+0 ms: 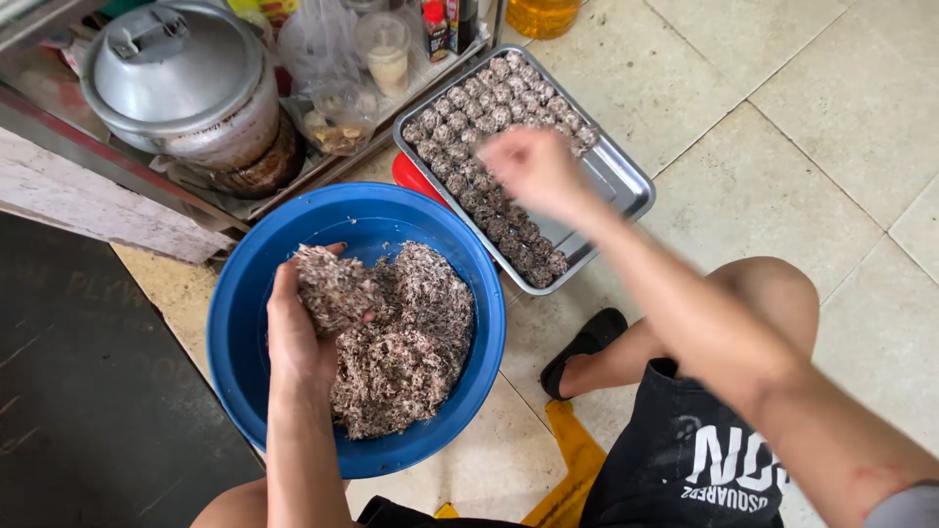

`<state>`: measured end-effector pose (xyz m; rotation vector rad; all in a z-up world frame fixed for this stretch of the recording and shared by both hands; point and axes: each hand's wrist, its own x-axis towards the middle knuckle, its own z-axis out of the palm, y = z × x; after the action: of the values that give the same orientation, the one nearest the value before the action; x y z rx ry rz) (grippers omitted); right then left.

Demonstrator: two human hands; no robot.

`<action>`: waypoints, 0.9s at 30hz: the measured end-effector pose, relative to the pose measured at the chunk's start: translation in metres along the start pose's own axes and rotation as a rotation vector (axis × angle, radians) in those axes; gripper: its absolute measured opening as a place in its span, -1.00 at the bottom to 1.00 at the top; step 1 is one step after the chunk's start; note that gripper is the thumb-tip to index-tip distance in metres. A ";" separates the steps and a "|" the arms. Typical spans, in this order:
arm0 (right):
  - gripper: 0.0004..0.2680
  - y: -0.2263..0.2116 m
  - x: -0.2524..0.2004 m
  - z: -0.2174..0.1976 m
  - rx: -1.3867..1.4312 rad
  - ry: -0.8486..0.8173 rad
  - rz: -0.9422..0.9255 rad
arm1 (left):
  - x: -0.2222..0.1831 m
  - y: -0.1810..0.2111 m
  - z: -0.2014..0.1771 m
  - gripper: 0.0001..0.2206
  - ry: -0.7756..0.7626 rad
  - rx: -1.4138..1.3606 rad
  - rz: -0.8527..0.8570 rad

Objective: Manually form balls from a shredded coconut mixture and place them onto a metal tray.

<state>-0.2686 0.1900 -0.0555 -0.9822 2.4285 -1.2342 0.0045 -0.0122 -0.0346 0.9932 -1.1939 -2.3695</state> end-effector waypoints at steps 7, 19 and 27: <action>-0.86 -0.085 -0.061 0.117 0.127 -0.137 -0.270 | 0.005 -0.015 -0.021 -0.61 0.101 0.007 0.123; -0.63 -0.163 -0.084 0.164 1.526 -0.204 0.214 | -0.040 0.016 -0.003 -0.36 0.234 0.105 -0.056; -0.71 -0.227 -0.083 0.118 -0.047 0.069 -0.549 | -0.014 -0.013 -0.027 -0.60 0.004 -0.297 0.177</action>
<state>-0.0461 0.0773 0.0444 -1.7262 2.3209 -1.3866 0.0340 -0.0121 -0.0493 0.7614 -0.8552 -2.3142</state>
